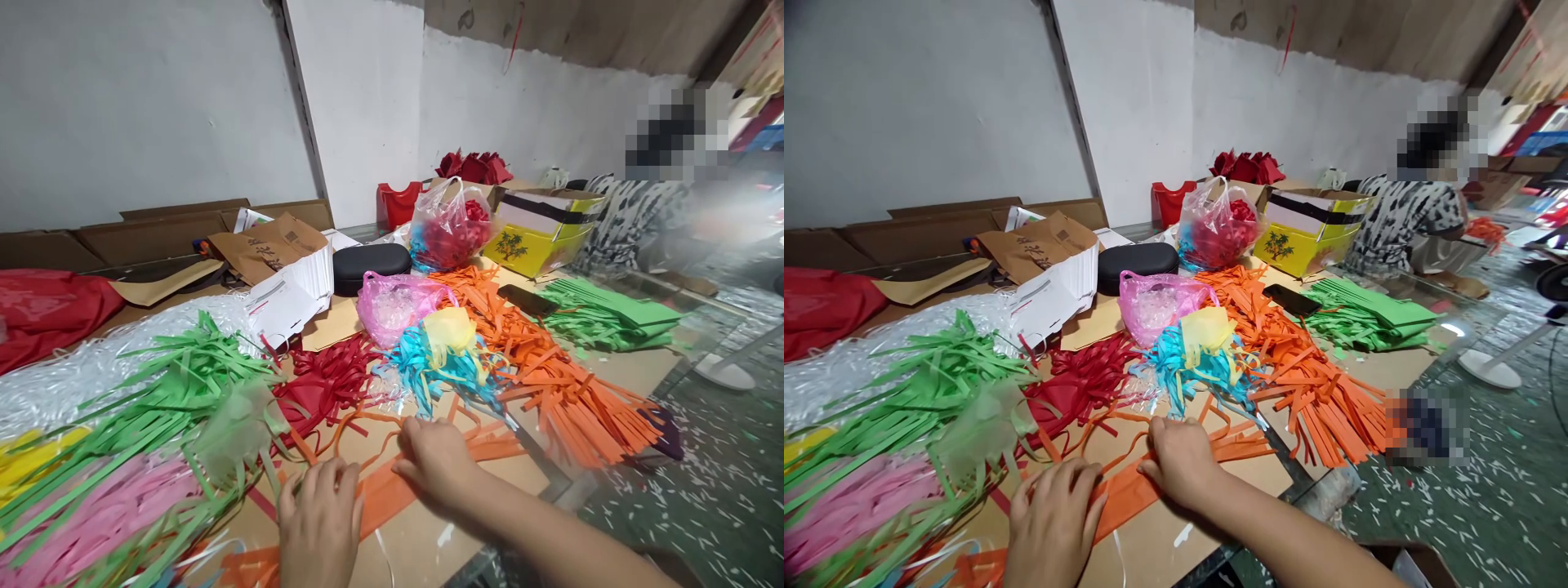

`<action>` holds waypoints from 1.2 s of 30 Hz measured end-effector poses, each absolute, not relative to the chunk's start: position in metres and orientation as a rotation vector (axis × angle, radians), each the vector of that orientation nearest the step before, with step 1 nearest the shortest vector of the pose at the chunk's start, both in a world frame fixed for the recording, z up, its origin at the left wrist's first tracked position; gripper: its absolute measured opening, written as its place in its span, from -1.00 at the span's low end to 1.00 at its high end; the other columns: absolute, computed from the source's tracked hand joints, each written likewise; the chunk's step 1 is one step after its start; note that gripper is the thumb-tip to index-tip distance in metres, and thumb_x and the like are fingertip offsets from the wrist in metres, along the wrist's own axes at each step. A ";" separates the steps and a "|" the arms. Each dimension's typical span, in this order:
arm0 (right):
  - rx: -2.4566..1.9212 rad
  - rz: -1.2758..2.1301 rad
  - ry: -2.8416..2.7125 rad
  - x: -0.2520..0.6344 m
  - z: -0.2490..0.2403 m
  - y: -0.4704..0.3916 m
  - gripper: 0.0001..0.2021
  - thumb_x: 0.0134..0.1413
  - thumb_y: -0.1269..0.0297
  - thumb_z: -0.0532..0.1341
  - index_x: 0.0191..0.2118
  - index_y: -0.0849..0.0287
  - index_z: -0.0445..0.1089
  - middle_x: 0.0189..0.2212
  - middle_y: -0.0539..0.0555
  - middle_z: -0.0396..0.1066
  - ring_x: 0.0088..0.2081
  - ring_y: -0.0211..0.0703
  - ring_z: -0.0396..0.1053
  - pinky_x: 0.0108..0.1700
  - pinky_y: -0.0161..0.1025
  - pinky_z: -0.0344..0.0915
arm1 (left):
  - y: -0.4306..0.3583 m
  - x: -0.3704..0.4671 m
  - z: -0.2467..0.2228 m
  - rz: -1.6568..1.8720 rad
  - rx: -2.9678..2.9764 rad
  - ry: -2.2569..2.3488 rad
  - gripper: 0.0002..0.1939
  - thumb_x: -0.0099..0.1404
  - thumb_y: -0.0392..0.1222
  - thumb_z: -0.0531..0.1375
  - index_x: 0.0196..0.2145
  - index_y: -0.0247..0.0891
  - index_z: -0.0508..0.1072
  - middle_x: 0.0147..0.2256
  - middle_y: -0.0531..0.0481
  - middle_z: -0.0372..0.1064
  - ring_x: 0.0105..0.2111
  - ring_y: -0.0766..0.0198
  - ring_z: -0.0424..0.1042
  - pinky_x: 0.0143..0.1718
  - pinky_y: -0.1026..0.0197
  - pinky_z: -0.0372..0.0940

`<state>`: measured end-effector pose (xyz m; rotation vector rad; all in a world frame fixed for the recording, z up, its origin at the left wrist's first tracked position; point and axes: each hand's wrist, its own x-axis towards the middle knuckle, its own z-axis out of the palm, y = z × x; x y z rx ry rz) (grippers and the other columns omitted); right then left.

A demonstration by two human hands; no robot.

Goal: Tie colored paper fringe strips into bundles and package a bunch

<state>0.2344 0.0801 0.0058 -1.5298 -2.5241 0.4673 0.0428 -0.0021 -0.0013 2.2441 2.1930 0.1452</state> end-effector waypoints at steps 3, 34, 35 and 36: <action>-1.171 0.268 -2.655 0.252 0.014 0.075 -0.79 0.17 0.12 0.28 -0.20 0.15 0.43 -0.12 0.16 0.45 -0.07 0.05 0.30 -0.02 -0.05 0.06 | -0.008 0.041 -0.013 0.487 2.601 2.000 -0.68 0.28 -0.43 0.07 -0.25 -0.06 0.53 -0.16 0.02 0.54 -0.05 0.11 0.39 0.17 -0.10 0.00; -1.043 0.449 -2.527 0.255 -0.032 0.091 -0.93 0.01 0.37 0.25 -0.45 0.21 0.43 -0.37 0.07 0.35 -0.23 -0.09 0.21 -0.15 -0.12 0.05 | -0.003 0.032 -0.025 0.369 2.351 2.139 -0.60 0.46 -0.15 -0.04 -0.45 -0.17 0.48 -0.44 0.00 0.53 -0.31 0.13 0.45 -0.12 0.00 0.07; -1.036 0.449 -2.531 0.255 -0.032 0.092 -0.92 0.02 0.37 0.24 -0.45 0.20 0.42 -0.37 0.07 0.35 -0.23 -0.09 0.20 -0.14 -0.11 0.05 | -0.002 0.033 -0.024 0.315 2.372 2.155 -0.61 0.46 -0.16 -0.03 -0.45 -0.17 0.48 -0.44 0.00 0.53 -0.31 0.11 0.45 -0.13 0.00 0.08; -1.028 0.452 -2.537 0.254 -0.032 0.093 -0.92 0.02 0.36 0.23 -0.45 0.20 0.42 -0.37 0.07 0.35 -0.23 -0.09 0.21 -0.13 -0.11 0.05 | 0.000 0.034 -0.023 0.263 2.390 2.169 -0.62 0.45 -0.18 -0.01 -0.45 -0.18 0.49 -0.45 -0.01 0.53 -0.32 0.10 0.46 -0.14 0.00 0.08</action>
